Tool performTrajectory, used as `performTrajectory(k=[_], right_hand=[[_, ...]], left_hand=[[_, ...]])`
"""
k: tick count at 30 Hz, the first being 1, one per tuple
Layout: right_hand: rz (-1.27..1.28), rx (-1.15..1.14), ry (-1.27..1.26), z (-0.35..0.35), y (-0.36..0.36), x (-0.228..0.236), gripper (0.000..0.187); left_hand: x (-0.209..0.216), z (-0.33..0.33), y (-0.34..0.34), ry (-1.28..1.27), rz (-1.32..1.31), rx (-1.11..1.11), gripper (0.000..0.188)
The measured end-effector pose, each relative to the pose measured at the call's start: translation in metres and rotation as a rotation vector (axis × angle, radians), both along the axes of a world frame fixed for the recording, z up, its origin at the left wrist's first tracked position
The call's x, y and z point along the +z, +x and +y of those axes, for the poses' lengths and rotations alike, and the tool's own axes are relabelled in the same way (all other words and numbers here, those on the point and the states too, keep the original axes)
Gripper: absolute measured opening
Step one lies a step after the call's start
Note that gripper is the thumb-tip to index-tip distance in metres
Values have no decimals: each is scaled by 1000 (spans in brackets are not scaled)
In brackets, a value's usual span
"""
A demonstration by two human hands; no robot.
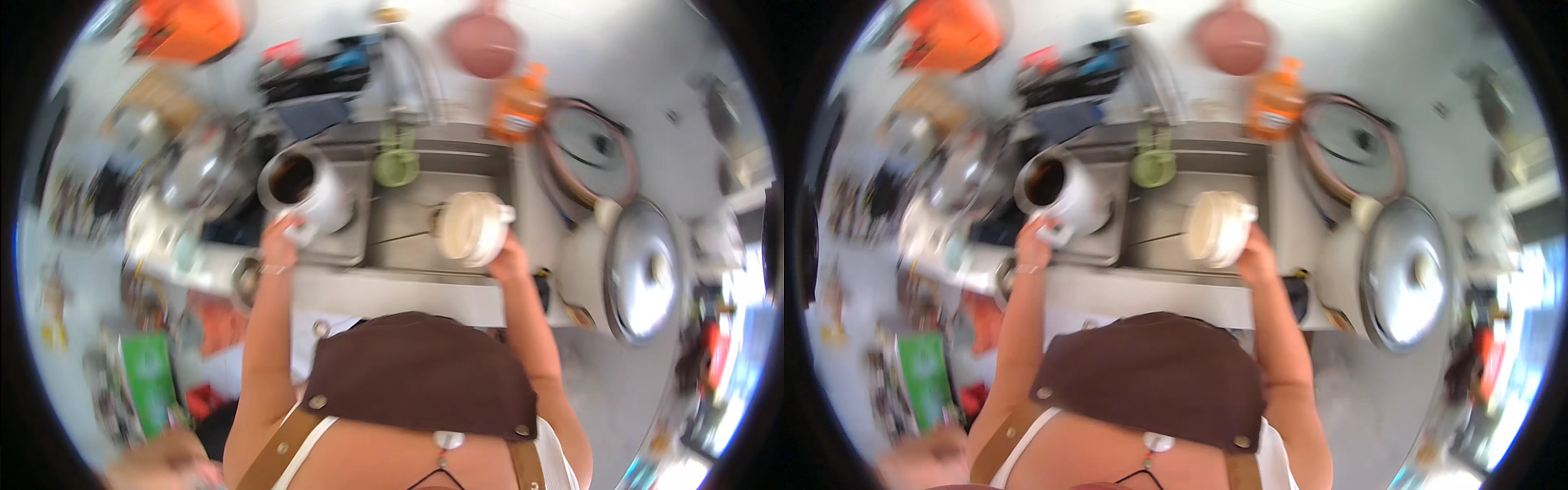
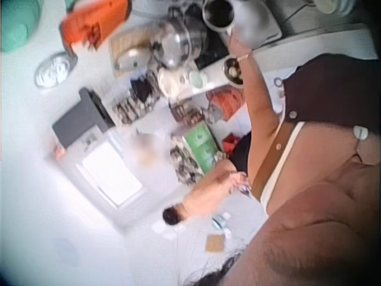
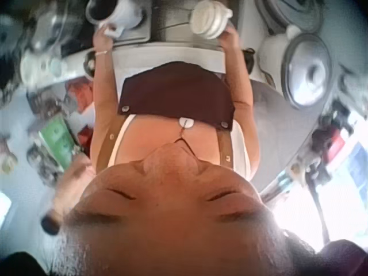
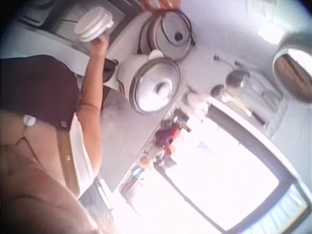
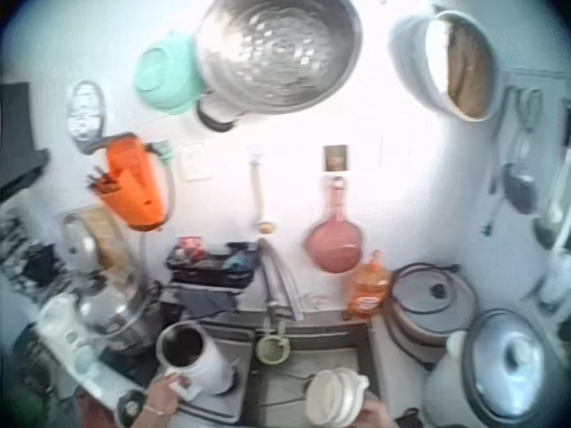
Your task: The person fills a carafe with water at a sink, wipes the lid and exterior of the carafe with a cloth, and then moves the carafe to a counter and places it inside a plastic bag.
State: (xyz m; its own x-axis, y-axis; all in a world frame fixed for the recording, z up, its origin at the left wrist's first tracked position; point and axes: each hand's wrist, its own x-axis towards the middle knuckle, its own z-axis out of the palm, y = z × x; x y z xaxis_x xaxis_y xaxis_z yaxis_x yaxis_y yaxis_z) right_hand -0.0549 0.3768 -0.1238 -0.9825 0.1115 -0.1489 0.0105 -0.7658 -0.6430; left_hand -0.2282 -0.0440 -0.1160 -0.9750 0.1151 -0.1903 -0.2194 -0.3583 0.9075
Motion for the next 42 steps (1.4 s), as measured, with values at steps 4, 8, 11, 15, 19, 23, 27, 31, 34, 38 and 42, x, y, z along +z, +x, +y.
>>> performTrajectory(k=[4,8,11,15,19,23,27,31,34,38,42], right_hand=[[-198,56,91,-13,11,3,64],[-228,12,66,-22,11,-10,61],[-278,-45,94,-34,11,-5,51],[-220,-95,84,-50,7,-44,51],[-240,-116,134,-55,7,-22,51],[-198,-153,-23,-55,10,-26,56],[25,-160,-264,-66,-6,-29,60],[48,-224,-371,-69,4,-23,64],[41,-236,-268,-85,3,-3,69],[-8,-156,-53,-99,7,-19,76],[-70,-126,-72,-119,1,-19,75]], left_hand=[[-35,-25,-6,86,-108,-15,21],[-50,-42,-16,115,-25,-66,28],[-39,-35,-18,3,27,-221,23],[-1,-36,-25,-531,-79,-228,28],[40,-19,9,-1618,804,89,33],[83,47,42,-1272,1186,-14,35],[65,93,59,-942,717,-512,40],[46,127,67,-831,667,-759,41],[30,123,75,-681,308,-956,46],[27,129,88,86,-287,-1027,50],[21,110,96,368,-481,-925,48]])
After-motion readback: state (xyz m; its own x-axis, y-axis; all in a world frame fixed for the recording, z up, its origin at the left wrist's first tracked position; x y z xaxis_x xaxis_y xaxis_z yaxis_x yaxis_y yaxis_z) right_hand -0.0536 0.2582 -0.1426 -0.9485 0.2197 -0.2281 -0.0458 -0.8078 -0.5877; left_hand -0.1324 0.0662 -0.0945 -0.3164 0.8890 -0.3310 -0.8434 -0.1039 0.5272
